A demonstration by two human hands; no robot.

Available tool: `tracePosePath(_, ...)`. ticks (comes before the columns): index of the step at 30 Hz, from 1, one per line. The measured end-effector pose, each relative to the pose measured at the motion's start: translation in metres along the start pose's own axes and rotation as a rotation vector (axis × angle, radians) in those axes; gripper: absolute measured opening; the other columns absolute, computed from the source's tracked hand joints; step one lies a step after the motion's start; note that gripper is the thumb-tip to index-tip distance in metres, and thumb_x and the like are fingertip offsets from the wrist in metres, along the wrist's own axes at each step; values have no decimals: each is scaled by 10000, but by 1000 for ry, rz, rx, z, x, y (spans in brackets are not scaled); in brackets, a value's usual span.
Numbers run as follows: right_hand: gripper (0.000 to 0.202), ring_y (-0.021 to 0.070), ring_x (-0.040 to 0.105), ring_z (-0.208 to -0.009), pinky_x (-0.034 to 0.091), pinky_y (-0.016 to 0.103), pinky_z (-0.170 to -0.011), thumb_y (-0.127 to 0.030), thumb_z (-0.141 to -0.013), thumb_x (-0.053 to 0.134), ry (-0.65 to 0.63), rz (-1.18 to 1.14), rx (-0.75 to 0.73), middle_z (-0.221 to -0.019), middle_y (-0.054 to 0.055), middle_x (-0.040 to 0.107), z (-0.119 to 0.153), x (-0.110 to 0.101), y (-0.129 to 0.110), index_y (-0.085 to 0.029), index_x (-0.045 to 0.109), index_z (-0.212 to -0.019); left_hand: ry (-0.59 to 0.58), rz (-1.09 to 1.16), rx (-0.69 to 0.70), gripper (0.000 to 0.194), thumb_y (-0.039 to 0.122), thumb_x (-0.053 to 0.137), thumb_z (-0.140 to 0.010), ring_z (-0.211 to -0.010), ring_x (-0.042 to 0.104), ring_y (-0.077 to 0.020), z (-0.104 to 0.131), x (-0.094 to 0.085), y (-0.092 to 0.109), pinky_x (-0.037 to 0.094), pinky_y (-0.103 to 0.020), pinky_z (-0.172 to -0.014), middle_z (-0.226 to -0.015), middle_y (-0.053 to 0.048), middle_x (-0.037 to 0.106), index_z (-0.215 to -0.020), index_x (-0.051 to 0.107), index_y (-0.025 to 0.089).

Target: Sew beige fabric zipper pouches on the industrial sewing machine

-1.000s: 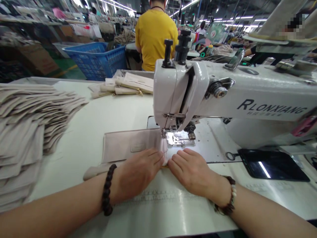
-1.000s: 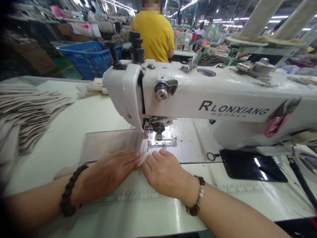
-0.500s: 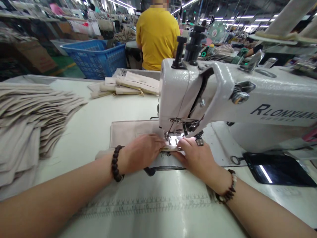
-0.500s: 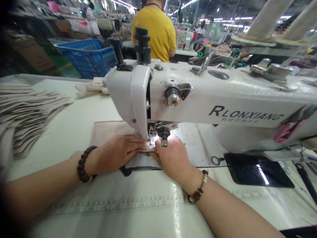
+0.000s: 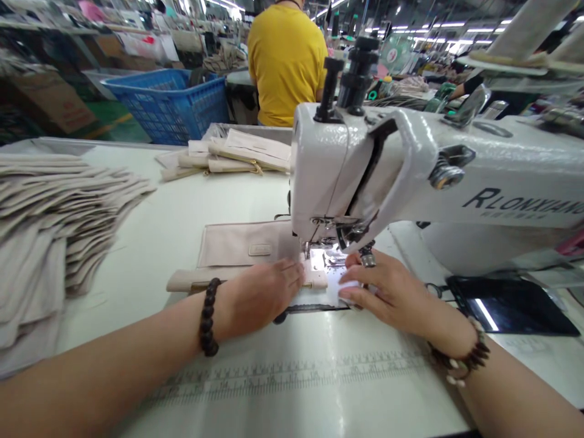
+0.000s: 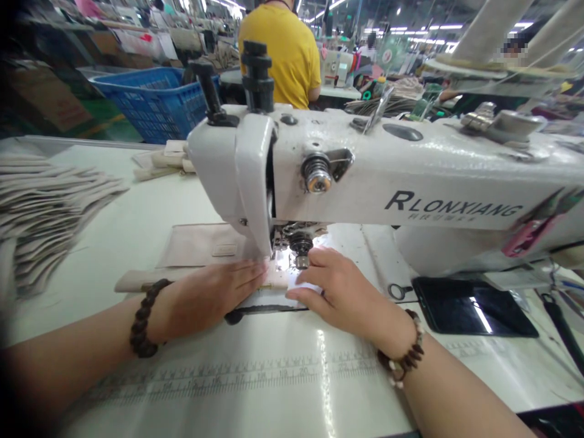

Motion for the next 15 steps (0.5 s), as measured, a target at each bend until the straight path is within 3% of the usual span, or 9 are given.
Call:
tracePosePath(3,381,176,481,-719,374,311,-639,-414,-859,420,9,125,18,-782,75,537,-5,17,-9,-137,562,-1078,19,-39,-15,307,47,422,-793,-1036,535,-190,-2,1,-2,366,-280,-931,-1130,-123,579,-1078,534,72)
tracePosePath(6,362,179,489,-717,384,326,-661,-392,-852,442,-34,167,21,-771,70,548,-11,31,-13,-122,563,-1060,31,15,-37,291,40,441,-795,-1025,541,-185,-4,5,-9,366,-277,-927,-1107,-134,587,-1072,527,54)
tracePosePath(15,424,211,521,-795,384,310,-664,-432,-849,431,-61,195,144,-825,92,584,-13,35,-4,-145,501,-1154,-61,82,-82,297,44,450,-808,-1040,531,-186,-11,10,-22,367,-274,-931,-1116,-122,582,-1094,527,68)
Point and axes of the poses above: each hand's wrist, its own z-axis away from the middle knuckle, its own x-axis out of the palm, y = z × x, the point moved 6 cm from there along -z, towards the middle knuckle
